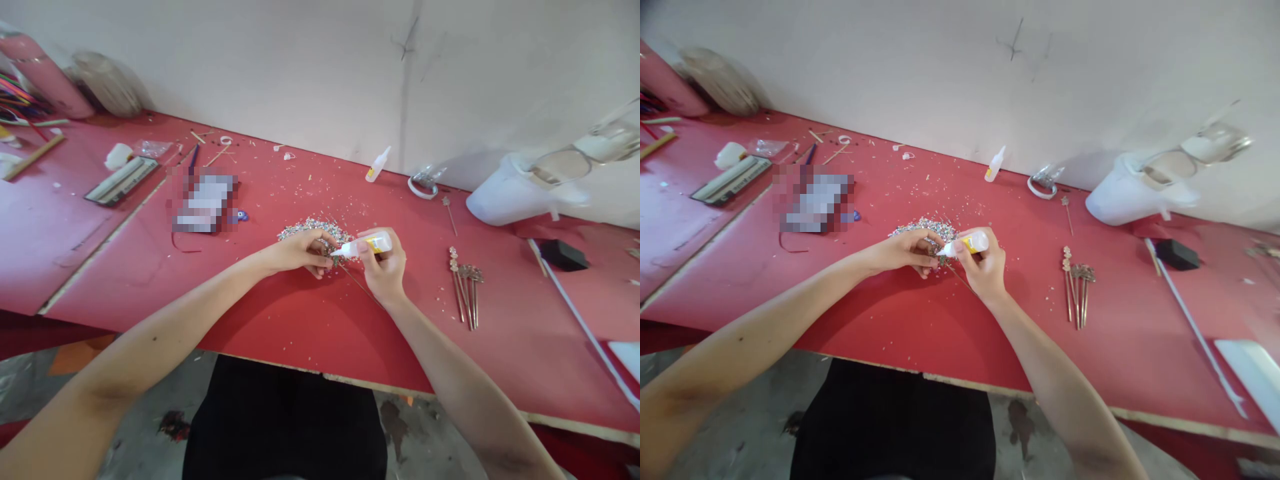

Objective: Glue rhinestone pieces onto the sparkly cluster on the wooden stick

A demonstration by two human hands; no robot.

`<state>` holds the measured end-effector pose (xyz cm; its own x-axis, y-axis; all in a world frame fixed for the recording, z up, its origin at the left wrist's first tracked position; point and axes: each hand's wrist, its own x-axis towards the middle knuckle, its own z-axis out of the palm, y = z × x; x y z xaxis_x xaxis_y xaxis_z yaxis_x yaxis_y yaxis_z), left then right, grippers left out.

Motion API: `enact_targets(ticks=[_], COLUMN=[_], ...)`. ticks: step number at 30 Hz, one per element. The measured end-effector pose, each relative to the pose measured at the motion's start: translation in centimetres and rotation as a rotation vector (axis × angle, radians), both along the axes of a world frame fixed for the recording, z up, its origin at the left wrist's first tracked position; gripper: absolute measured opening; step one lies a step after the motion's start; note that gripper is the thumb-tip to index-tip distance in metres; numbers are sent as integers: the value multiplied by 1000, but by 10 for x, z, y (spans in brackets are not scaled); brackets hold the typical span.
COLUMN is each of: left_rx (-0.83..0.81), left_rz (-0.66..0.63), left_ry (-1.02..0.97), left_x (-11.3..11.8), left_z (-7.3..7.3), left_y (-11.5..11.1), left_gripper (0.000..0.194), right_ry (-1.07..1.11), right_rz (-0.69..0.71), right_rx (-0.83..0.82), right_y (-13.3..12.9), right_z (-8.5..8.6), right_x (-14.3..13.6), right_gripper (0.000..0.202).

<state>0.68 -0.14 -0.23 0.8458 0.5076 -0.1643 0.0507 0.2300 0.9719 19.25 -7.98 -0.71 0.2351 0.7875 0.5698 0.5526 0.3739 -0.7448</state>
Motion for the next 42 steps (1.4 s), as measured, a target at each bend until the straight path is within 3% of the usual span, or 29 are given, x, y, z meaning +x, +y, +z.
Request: enact_targets(ticks=[15, 22, 31, 37, 42], left_rx=[7, 3, -9, -4, -1], left_rz=[-2, -9, 9, 28, 19], left_ry=[12, 15, 25, 30, 46], left_x=[0, -1, -1, -2, -2], left_z=[-2, -7, -1, 2, 7], left_y=[1, 4, 2, 1, -1], left_gripper=[37, 38, 36, 38, 36], right_ry=[2, 146, 513, 498, 414], right_rz=[-24, -53, 160, 299, 312], right_rx=[6, 2, -105, -177, -170], right_y=[0, 2, 10, 11, 13], right_z=[1, -3, -1, 1, -1], right_x=[0, 7, 6, 10, 9], right_gripper=[20, 24, 30, 28, 35])
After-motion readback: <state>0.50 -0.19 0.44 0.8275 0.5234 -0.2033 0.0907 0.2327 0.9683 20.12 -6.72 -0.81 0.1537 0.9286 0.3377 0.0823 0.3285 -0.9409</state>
